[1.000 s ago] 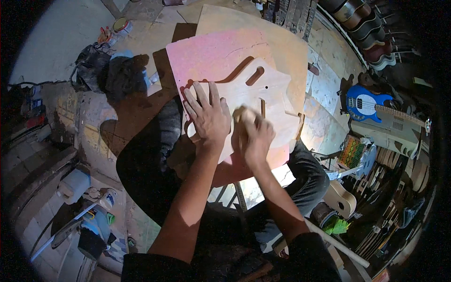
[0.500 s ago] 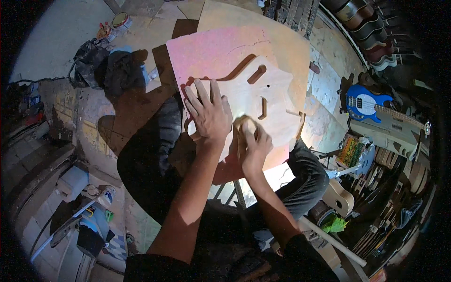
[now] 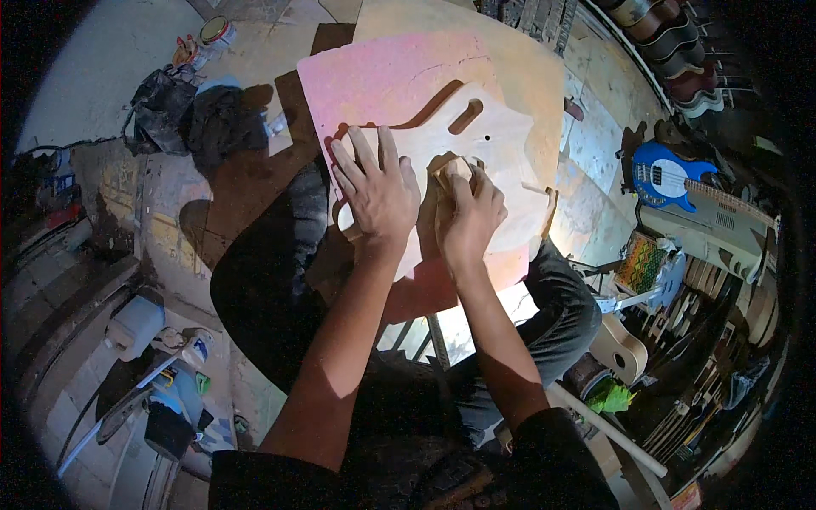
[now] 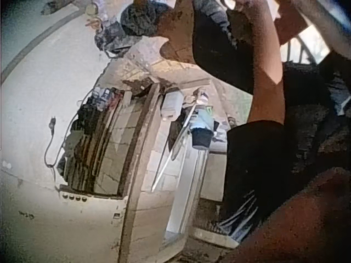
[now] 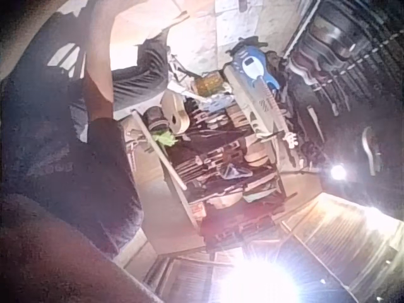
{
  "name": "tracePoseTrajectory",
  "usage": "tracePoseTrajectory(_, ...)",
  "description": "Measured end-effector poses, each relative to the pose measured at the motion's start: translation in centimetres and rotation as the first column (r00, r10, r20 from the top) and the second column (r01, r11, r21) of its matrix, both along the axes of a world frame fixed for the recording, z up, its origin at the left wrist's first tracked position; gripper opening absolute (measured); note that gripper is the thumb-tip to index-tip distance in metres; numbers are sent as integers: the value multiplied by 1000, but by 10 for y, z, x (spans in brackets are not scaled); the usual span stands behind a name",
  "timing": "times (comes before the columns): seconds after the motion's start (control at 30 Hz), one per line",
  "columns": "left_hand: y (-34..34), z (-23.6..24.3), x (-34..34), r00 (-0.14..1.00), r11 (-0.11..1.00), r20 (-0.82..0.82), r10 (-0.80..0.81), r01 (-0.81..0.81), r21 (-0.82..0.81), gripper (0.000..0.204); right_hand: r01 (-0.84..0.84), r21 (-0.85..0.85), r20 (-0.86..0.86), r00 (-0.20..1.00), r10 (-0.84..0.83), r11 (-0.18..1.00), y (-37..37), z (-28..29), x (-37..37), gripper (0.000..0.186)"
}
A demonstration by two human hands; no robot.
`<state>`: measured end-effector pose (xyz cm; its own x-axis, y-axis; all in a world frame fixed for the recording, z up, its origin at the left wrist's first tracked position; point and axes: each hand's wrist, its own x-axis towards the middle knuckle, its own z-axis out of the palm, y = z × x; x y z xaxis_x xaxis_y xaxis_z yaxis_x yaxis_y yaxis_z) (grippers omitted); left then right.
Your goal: The person sands a wooden guitar body by hand using a sanding block, rubbing it over the front surface and along the edges.
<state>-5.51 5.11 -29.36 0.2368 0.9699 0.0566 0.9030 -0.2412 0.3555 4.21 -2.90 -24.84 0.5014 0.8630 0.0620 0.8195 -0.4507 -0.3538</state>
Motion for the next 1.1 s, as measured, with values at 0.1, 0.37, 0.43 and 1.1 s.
tracePoseTrajectory(0.1, -2, 2, 1, 1000, 1000, 18, -6, 6, -20, 64, 15, 42, -91, 996, -11, 999, -51, -13, -14, 46)
tracePoseTrajectory(0.37, 0, 1, 2, 1000, 999, 1, -3, 3, 32, 65, 32, 58, -104, 994, -26, 998, -25, -10, -8, 41)
tracePoseTrajectory(0.43, -4, 2, 2, 1000, 1000, -6, 1, -1, 18, 65, 146, -15, -177, 973, -146, 989, -57, -6, -27, 43)
tracePoseTrajectory(1.1, 1, -1, 5, 1000, 999, -16, -7, 8, 38, 65, 51, -20, -154, 987, -53, 999, -50, -9, -20, 48)
